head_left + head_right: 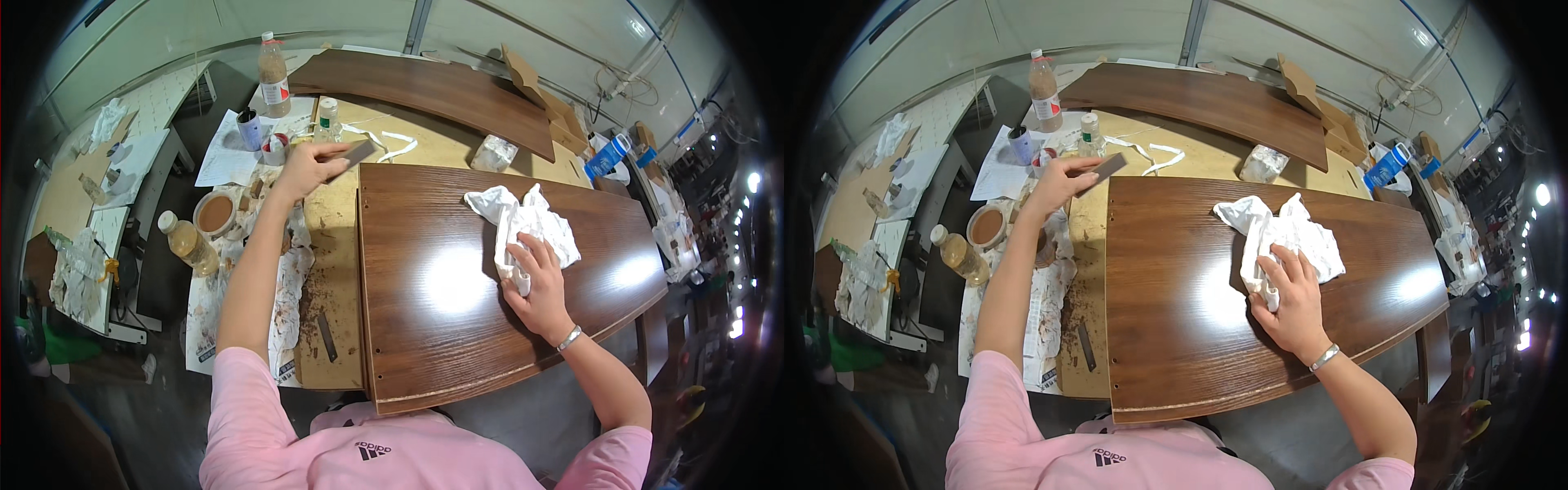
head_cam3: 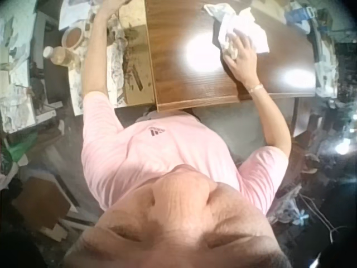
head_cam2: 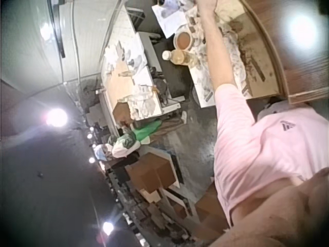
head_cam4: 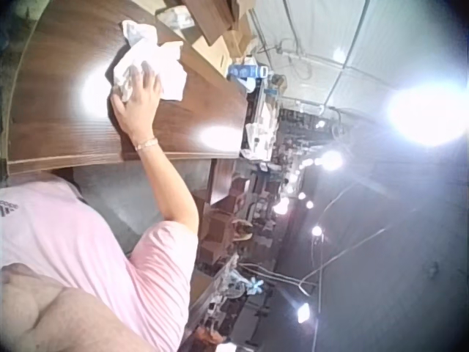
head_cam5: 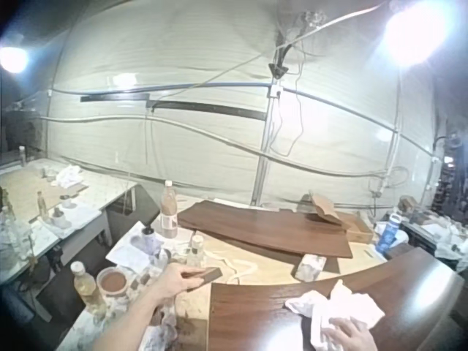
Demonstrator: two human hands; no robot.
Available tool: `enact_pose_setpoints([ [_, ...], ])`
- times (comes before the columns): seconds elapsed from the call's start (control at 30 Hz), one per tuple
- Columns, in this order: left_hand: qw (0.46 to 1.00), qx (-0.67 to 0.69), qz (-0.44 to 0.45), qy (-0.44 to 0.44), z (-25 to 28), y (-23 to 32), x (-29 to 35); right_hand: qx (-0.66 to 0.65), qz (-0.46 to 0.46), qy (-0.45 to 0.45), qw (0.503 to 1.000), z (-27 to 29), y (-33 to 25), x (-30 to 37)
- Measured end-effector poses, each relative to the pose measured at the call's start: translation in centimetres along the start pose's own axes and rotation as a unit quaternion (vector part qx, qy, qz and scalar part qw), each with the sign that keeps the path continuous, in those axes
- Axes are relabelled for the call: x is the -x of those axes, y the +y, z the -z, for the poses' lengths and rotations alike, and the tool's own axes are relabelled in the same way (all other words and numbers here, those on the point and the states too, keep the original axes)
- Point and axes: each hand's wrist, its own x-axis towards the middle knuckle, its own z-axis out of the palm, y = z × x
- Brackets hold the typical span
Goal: The person sands the edges and surface of a wooden furniture panel using a sanding block while holding a white cloth in the other hand to wipe away dust.
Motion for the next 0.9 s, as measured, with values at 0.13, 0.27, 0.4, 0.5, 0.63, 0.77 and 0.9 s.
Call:
enact_pose_setpoints([
  [0.13, 0.999, 0.029, 0.014, 0.030, 0.1, 0.8, 0.1, -0.008, -0.013, 0.010, 1.000, 0.2, 0.1, 0.5],
  [0.27, 0.993, -0.095, -0.031, 0.055, -0.1, 0.2, 0.6, -0.013, -0.013, 0.036, 0.999, 1.2, -0.5, 0.6],
  [0.4, 0.990, -0.069, -0.095, 0.072, -1.0, 4.0, 3.0, -0.049, -0.025, 0.028, 0.998, -0.8, -0.5, 0.5],
  [0.5, 0.971, -0.129, -0.202, 0.007, -3.9, 11.9, 5.5, -0.296, -0.061, -0.048, 0.952, 0.8, -3.6, -1.5],
  [0.63, 0.910, -0.183, -0.357, -0.105, -8.0, 20.5, 8.5, -0.038, 0.112, 0.144, 0.982, 8.2, -6.6, -3.3],
  [0.77, 0.907, -0.186, -0.324, -0.195, -9.9, 21.5, 9.5, -0.170, 0.080, -0.020, 0.982, 8.2, -5.6, -3.4],
  [0.9, 0.895, -0.277, -0.298, -0.184, -8.6, 17.3, 10.1, 0.052, 0.053, 0.018, 0.997, 8.7, -1.9, -5.3],
])
